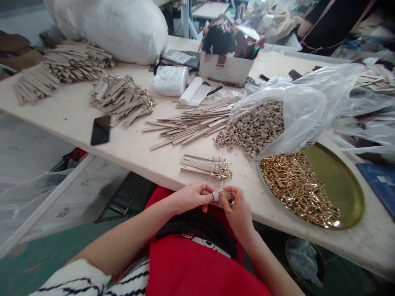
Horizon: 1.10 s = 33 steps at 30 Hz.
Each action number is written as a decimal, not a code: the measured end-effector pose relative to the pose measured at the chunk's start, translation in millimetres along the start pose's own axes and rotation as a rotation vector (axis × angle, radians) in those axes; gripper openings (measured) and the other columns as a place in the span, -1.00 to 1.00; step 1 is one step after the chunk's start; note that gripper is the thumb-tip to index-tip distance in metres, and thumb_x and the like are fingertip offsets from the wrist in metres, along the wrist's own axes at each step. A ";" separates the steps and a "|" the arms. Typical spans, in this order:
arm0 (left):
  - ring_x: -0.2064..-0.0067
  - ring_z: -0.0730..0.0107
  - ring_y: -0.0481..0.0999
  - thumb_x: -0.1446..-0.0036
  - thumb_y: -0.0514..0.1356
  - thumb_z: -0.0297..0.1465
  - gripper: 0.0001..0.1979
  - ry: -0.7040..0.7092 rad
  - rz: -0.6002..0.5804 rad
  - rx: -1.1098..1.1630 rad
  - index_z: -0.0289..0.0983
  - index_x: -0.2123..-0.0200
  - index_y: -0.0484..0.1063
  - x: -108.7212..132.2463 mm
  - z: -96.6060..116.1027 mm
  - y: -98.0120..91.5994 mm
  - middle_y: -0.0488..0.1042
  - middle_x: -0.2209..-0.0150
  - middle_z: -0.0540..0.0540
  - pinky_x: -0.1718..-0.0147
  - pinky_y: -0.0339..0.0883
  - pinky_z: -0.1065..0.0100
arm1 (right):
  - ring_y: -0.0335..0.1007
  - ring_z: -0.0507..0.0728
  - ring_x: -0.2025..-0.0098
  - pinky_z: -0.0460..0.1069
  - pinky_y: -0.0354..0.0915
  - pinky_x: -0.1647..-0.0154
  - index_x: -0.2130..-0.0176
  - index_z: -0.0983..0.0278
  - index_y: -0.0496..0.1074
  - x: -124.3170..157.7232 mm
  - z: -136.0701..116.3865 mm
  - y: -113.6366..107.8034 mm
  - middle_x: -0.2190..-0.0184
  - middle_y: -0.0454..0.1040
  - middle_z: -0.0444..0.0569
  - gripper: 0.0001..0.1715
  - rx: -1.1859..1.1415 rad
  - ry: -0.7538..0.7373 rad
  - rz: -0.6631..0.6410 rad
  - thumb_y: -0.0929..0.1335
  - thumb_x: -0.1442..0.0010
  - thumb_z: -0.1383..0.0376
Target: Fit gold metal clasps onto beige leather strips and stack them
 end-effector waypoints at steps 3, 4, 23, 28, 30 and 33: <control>0.63 0.67 0.23 0.11 0.24 -0.17 -0.58 -0.030 0.021 0.065 -0.39 0.28 0.31 -0.7 -3.6 -0.7 0.45 0.42 -0.04 0.62 0.05 0.51 | 0.34 0.10 0.45 -0.02 0.23 0.39 0.32 0.25 0.30 -0.6 -7.2 -2.5 0.48 0.43 -0.06 -0.79 0.129 -0.126 0.042 0.28 -0.08 0.17; 0.63 0.67 0.23 0.12 0.25 -0.17 -0.57 -0.034 0.025 0.077 -0.39 0.28 0.31 -1.2 -4.8 -1.2 0.45 0.41 -0.05 0.62 0.04 0.52 | 0.34 0.09 0.46 -0.02 0.22 0.40 0.31 0.25 0.30 -1.7 -6.4 -2.0 0.49 0.42 -0.06 -0.79 0.135 -0.115 0.029 0.27 -0.09 0.17; 0.60 0.58 0.30 -0.02 0.08 -0.25 -0.75 -0.006 0.006 -0.321 -0.35 0.48 0.32 -1.7 -8.6 -7.8 0.42 0.52 -0.02 0.58 0.16 0.53 | 0.19 -0.01 0.55 -0.10 0.17 0.52 0.28 0.24 0.22 8.3 12.5 23.9 0.58 0.25 -0.21 -0.76 -0.374 0.154 -0.090 0.27 -0.11 0.13; 0.60 0.55 0.31 -0.04 0.06 -0.26 -0.76 -0.006 -0.020 -0.433 -0.34 0.46 0.34 -4.1 -1.8 -5.4 0.41 0.55 0.00 0.60 0.15 0.53 | 0.19 0.01 0.57 -0.10 0.17 0.54 0.27 0.24 0.21 9.4 11.6 23.6 0.61 0.23 -0.22 -0.75 -0.360 0.123 -0.134 0.19 -0.18 0.10; 0.57 0.53 0.32 -0.05 0.04 -0.28 -0.76 0.048 -0.014 -0.595 -0.33 0.46 0.37 -5.3 12.9 -8.1 0.42 0.55 0.00 0.58 0.13 0.53 | 0.22 0.03 0.53 -0.07 0.19 0.49 0.27 0.25 0.25 2.3 4.7 18.0 0.58 0.28 -0.17 -0.72 -0.261 0.046 -0.145 0.14 -0.21 0.12; 0.50 0.46 0.37 -0.06 0.06 -0.30 -0.78 0.197 0.106 -0.937 -0.31 0.47 0.40 -9.9 48.0 -16.3 0.44 0.53 -0.03 0.54 0.11 0.50 | 0.28 0.07 0.41 -0.04 0.20 0.38 0.27 0.26 0.30 -20.1 -11.5 5.4 0.46 0.37 -0.08 -0.69 -0.081 -0.090 -0.064 0.12 -0.22 0.15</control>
Point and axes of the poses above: each hand's wrist, its own x-axis away from the middle knuckle, its own y-axis out of the palm, z = x × y, the point moved 9 cm from there along -x, towards the middle knuckle
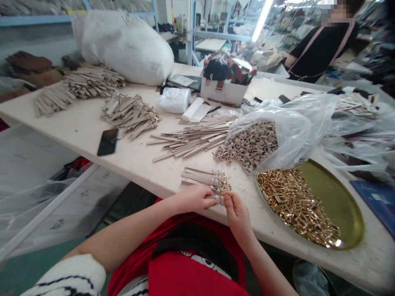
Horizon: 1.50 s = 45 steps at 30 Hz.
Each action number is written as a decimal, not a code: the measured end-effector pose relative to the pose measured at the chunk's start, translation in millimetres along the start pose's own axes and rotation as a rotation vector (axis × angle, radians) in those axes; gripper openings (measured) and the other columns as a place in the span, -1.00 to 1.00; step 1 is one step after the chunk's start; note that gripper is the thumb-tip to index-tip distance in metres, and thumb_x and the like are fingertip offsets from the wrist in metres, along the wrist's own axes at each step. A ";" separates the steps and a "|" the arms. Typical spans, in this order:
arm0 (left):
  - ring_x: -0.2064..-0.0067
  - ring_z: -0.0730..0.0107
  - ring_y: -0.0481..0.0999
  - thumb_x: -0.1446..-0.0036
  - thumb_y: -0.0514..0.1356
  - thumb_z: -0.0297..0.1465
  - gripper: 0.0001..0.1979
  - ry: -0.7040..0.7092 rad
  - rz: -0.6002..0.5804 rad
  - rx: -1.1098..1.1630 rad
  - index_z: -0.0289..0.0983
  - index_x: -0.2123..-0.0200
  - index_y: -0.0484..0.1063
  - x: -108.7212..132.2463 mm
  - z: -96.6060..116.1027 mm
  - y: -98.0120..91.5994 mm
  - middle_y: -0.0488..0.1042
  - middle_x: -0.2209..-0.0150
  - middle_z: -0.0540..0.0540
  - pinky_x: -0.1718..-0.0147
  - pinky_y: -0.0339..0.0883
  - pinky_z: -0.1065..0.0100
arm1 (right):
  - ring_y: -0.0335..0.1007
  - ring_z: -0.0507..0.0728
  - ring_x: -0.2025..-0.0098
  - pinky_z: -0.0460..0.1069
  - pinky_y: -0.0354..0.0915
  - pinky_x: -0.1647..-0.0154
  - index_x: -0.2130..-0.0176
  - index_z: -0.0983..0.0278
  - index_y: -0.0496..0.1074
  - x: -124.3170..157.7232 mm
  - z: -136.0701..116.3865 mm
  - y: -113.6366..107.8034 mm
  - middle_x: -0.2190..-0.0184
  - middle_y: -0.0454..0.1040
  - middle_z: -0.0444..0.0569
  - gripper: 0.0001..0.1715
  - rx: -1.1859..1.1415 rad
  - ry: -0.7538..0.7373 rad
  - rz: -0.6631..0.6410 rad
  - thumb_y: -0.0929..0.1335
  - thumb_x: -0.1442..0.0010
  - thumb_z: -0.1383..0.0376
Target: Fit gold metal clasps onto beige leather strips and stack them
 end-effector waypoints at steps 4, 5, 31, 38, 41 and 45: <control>0.38 0.34 0.42 -0.12 0.01 -0.27 -0.72 0.081 0.201 -0.403 -0.29 0.39 0.44 -21.7 10.8 -34.1 0.47 0.42 -0.10 0.44 0.18 0.44 | 0.30 0.09 0.40 -0.05 0.18 0.40 0.24 0.28 0.31 -44.1 -10.2 -5.9 0.42 0.41 -0.03 -0.65 0.167 -0.081 0.084 0.08 -0.24 0.16; 0.33 0.33 0.43 -0.14 0.01 -0.24 -0.71 0.089 0.235 -0.468 -0.28 0.36 0.45 -27.6 8.9 -40.7 0.48 0.38 -0.10 0.39 0.20 0.42 | 0.29 0.10 0.41 -0.04 0.17 0.40 0.27 0.28 0.33 -54.4 -12.0 -4.3 0.44 0.41 -0.02 -0.63 0.254 -0.111 0.087 0.08 -0.24 0.16; 0.26 0.29 0.41 -0.12 -0.06 -0.45 -0.83 0.043 0.487 -0.430 -0.27 0.27 0.30 14.0 -17.7 -72.0 0.41 0.36 -0.12 0.22 0.21 0.34 | 0.10 -0.02 0.61 -0.11 0.09 0.61 0.02 0.29 0.22 -50.9 15.3 -16.1 0.60 0.22 -0.21 -0.47 -0.559 0.188 0.053 0.14 -0.17 -0.01; 0.51 0.47 0.33 -0.04 0.08 -0.30 -0.71 -0.049 0.061 0.475 -0.28 0.15 0.25 23.6 -6.4 14.2 0.38 0.43 -0.02 0.50 0.20 0.44 | 0.05 -0.06 0.63 -0.14 0.04 0.62 0.35 0.26 0.26 -32.6 7.8 -3.3 0.66 0.13 -0.27 -0.68 -0.586 0.219 -0.116 0.32 -0.04 0.06; 0.62 0.60 0.27 -0.06 0.04 -0.30 -0.80 -0.153 -0.127 0.931 -0.31 0.30 0.25 19.0 4.2 41.5 0.36 0.52 0.02 0.63 0.12 0.53 | 0.16 0.00 0.59 -0.09 0.12 0.59 0.19 0.28 0.27 -31.8 18.2 -15.1 0.60 0.27 -0.19 -0.54 -0.409 0.182 -0.217 0.22 -0.10 -0.02; 0.47 0.54 0.42 0.08 0.10 -0.46 -0.86 -0.287 -0.068 1.233 -0.34 0.36 0.27 17.0 1.5 45.6 0.43 0.40 -0.08 0.55 0.25 0.54 | 0.30 0.12 0.36 0.02 0.22 0.33 0.19 0.34 0.34 -62.2 49.5 -100.9 0.35 0.41 0.05 -0.59 0.355 0.040 0.157 0.20 -0.13 0.08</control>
Point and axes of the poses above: each hand's wrist, its own x-axis away from the middle knuckle, its own y-axis out of the palm, z = x × y, the point moved 9 cm from there along -x, towards the middle knuckle
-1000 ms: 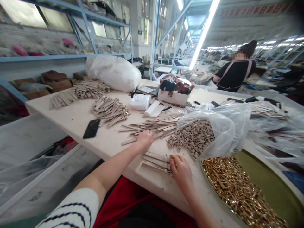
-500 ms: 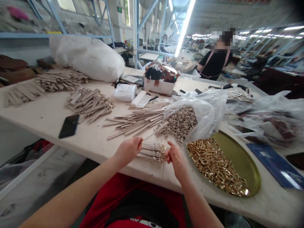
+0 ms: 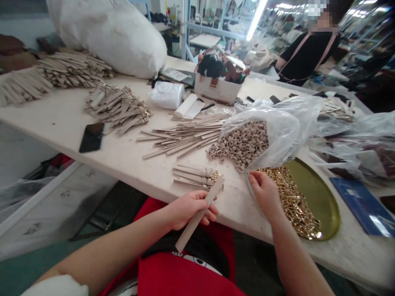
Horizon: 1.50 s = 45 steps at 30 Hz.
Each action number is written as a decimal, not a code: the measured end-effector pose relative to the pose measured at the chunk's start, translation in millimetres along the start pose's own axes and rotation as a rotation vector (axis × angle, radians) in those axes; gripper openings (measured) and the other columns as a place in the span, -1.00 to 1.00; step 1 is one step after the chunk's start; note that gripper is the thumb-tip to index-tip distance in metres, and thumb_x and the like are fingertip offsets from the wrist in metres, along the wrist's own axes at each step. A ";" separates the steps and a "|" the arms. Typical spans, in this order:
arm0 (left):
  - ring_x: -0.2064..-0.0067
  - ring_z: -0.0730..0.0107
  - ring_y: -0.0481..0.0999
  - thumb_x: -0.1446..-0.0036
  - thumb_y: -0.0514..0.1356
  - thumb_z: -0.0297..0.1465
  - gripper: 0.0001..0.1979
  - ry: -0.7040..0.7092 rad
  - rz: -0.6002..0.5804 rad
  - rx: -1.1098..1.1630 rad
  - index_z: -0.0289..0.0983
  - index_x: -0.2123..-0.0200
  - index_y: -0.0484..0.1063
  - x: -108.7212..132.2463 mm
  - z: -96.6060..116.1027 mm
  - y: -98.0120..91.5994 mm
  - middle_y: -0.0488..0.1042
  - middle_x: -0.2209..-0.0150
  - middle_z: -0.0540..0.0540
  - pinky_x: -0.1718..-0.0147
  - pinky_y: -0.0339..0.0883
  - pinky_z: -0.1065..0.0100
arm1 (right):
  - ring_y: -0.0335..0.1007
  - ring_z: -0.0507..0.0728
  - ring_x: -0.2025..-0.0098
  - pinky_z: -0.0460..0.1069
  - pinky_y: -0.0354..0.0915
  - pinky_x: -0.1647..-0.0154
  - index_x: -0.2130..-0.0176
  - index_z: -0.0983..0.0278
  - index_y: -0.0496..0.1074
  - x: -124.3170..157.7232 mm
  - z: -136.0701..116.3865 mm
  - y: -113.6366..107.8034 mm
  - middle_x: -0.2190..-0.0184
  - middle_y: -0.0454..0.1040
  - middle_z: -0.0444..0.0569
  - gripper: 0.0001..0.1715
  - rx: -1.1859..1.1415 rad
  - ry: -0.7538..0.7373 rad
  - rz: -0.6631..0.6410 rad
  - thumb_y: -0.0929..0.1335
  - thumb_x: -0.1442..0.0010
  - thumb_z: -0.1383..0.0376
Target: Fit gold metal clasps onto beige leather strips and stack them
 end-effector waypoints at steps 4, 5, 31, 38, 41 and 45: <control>0.35 0.44 0.47 0.15 0.10 -0.55 -0.76 -0.032 0.046 0.152 -0.34 0.30 0.28 2.9 -0.8 0.0 0.44 0.31 -0.12 0.42 0.35 0.45 | 0.32 0.19 0.28 0.02 0.18 0.33 0.19 0.35 0.38 -33.0 17.5 -7.4 0.25 0.41 0.15 -0.69 0.646 -0.156 0.004 0.20 -0.15 0.24; 0.33 0.43 0.47 0.16 0.11 -0.56 -0.76 -0.036 0.053 0.179 -0.34 0.30 0.28 3.6 -0.7 0.4 0.44 0.29 -0.13 0.40 0.36 0.43 | 0.33 0.18 0.31 0.01 0.16 0.38 0.21 0.34 0.39 -36.5 18.0 -5.2 0.26 0.41 0.14 -0.71 0.730 -0.166 -0.007 0.20 -0.16 0.25; 0.64 0.61 0.29 0.05 0.05 -0.45 -0.83 0.068 0.114 0.036 -0.28 0.30 0.22 0.5 2.3 -8.0 0.32 0.58 0.07 0.64 0.17 0.55 | 0.33 0.12 0.30 -0.04 0.14 0.30 0.25 0.29 0.38 -36.3 -44.5 37.2 0.29 0.40 0.05 -0.79 0.600 -0.319 -0.056 0.20 -0.16 0.33; 0.70 0.64 0.18 0.08 0.00 -0.49 -0.77 0.066 0.141 0.035 -0.28 0.27 0.22 -1.3 2.2 -10.8 0.27 0.60 0.11 0.73 0.04 0.58 | 0.33 0.14 0.30 -0.03 0.13 0.34 0.30 0.30 0.42 -65.9 -54.6 86.7 0.29 0.40 0.10 -0.84 0.415 -0.234 -0.179 0.26 -0.10 0.36; 0.72 0.65 0.13 -0.03 0.01 -0.36 -0.84 0.098 0.131 -0.023 -0.28 0.29 0.22 -2.4 7.4 -14.7 0.25 0.62 0.12 0.74 -0.02 0.58 | 0.33 0.13 0.28 -0.03 0.16 0.31 0.38 0.34 0.41 -62.3 -54.5 83.8 0.31 0.40 0.10 -0.88 0.353 -0.211 -0.185 0.28 -0.08 0.36; 0.69 0.62 0.16 -0.10 -0.02 -0.22 -0.76 0.236 0.193 -0.259 -0.30 0.38 0.22 -7.2 26.2 -24.5 0.25 0.64 0.10 0.70 0.03 0.56 | 0.31 0.04 0.41 -0.05 0.23 0.35 0.33 0.32 0.37 -29.7 -52.1 72.9 0.43 0.41 -0.05 -0.73 -0.224 0.000 -0.305 0.27 -0.11 0.16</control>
Point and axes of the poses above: each hand's wrist, its own x-axis away from the middle knuckle, its own y-axis out of the palm, z = x × y, the point moved 9 cm from there along -x, towards the middle knuckle
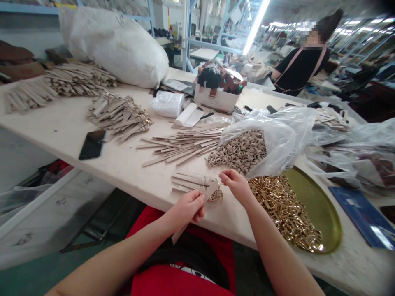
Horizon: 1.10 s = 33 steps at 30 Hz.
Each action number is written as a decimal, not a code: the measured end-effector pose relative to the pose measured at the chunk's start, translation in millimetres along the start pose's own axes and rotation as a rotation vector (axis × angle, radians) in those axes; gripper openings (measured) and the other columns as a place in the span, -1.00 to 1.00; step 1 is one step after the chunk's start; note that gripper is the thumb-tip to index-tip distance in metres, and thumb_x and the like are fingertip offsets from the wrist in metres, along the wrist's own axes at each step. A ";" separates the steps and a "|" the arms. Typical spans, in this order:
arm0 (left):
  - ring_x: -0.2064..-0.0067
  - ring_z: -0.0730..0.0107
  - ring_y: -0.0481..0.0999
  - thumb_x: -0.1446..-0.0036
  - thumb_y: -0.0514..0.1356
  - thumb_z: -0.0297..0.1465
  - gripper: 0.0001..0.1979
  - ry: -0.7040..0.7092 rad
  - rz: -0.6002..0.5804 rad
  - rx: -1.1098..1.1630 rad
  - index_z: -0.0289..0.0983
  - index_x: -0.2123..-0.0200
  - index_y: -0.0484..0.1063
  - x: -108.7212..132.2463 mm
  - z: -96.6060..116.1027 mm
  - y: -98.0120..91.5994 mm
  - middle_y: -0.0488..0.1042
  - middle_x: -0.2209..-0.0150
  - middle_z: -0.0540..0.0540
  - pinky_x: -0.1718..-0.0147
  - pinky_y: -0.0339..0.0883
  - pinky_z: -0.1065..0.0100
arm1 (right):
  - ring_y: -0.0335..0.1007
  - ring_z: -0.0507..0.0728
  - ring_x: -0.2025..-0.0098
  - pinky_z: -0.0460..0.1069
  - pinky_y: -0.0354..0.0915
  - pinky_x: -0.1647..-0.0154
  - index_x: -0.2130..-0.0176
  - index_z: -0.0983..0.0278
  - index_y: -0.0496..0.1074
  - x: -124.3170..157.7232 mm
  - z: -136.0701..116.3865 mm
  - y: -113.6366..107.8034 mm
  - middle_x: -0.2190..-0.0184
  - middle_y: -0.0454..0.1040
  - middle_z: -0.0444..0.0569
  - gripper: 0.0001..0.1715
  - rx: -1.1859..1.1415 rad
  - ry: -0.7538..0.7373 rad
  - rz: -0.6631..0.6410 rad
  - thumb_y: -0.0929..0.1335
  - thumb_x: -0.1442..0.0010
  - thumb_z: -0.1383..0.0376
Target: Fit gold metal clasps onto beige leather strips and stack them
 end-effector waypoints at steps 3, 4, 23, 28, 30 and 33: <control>0.66 0.57 0.19 -0.12 -0.06 -0.23 -0.75 0.130 0.042 -0.229 -0.29 0.42 0.23 -6.3 11.8 -4.0 0.23 0.65 0.10 0.64 0.09 0.52 | 0.28 -0.03 0.48 -0.08 0.25 0.36 0.35 0.28 0.37 36.1 2.7 22.2 0.48 0.38 -0.15 -0.66 -0.801 0.240 -0.130 0.37 0.02 0.07; 0.64 0.55 0.20 -0.13 -0.07 -0.24 -0.75 0.168 0.049 -0.319 -0.29 0.43 0.24 -6.8 15.1 -3.9 0.23 0.65 0.09 0.62 0.09 0.51 | 0.27 -0.06 0.49 -0.10 0.25 0.36 0.37 0.27 0.38 46.3 2.2 29.1 0.48 0.38 -0.17 -0.66 -0.940 0.298 -0.145 0.40 0.07 0.08; 0.26 0.21 0.44 -0.20 -0.18 -0.15 -0.51 0.196 -0.016 -0.711 -0.31 -0.09 0.07 0.8 1.4 20.3 0.46 0.29 -0.14 0.28 0.22 0.29 | 0.13 -0.06 0.56 -0.12 0.08 0.48 0.44 0.31 0.32 113.0 0.0 57.5 0.63 0.27 -0.25 -0.68 -0.926 0.308 -0.101 0.40 0.07 0.12; 0.57 0.44 0.32 -0.19 -0.13 -0.21 -0.47 0.090 -0.294 -0.551 -0.34 -0.16 -0.06 5.9 -20.2 39.1 0.35 0.54 0.04 0.52 0.21 0.41 | 0.12 -0.06 0.56 -0.12 0.08 0.46 0.47 0.31 0.30 125.2 14.6 34.9 0.64 0.25 -0.25 -0.72 -0.900 0.323 0.023 0.38 0.02 0.15; 0.62 0.50 0.26 -0.19 -0.13 -0.24 -0.47 0.050 -0.356 -0.513 -0.30 -0.19 -0.12 10.3 -25.8 41.3 0.31 0.54 0.07 0.58 0.17 0.44 | 0.13 -0.06 0.55 -0.12 0.10 0.45 0.46 0.30 0.31 127.6 14.9 36.6 0.63 0.26 -0.24 -0.73 -0.916 0.336 0.012 0.40 0.05 0.17; 0.58 0.51 0.27 -0.19 -0.11 -0.25 -0.46 0.073 -0.323 -0.498 -0.26 -0.20 -0.14 13.2 -26.1 37.8 0.25 0.55 0.09 0.55 0.18 0.45 | 0.18 -0.04 0.54 -0.10 0.14 0.44 0.42 0.29 0.31 130.9 5.7 55.5 0.59 0.31 -0.20 -0.71 -0.974 0.322 -0.114 0.38 0.03 0.13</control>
Point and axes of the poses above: each hand's wrist, its own x-axis away from the middle knuckle, its own y-axis out of the palm, z = x × y, the point moved 9 cm from there along -x, towards the middle knuckle
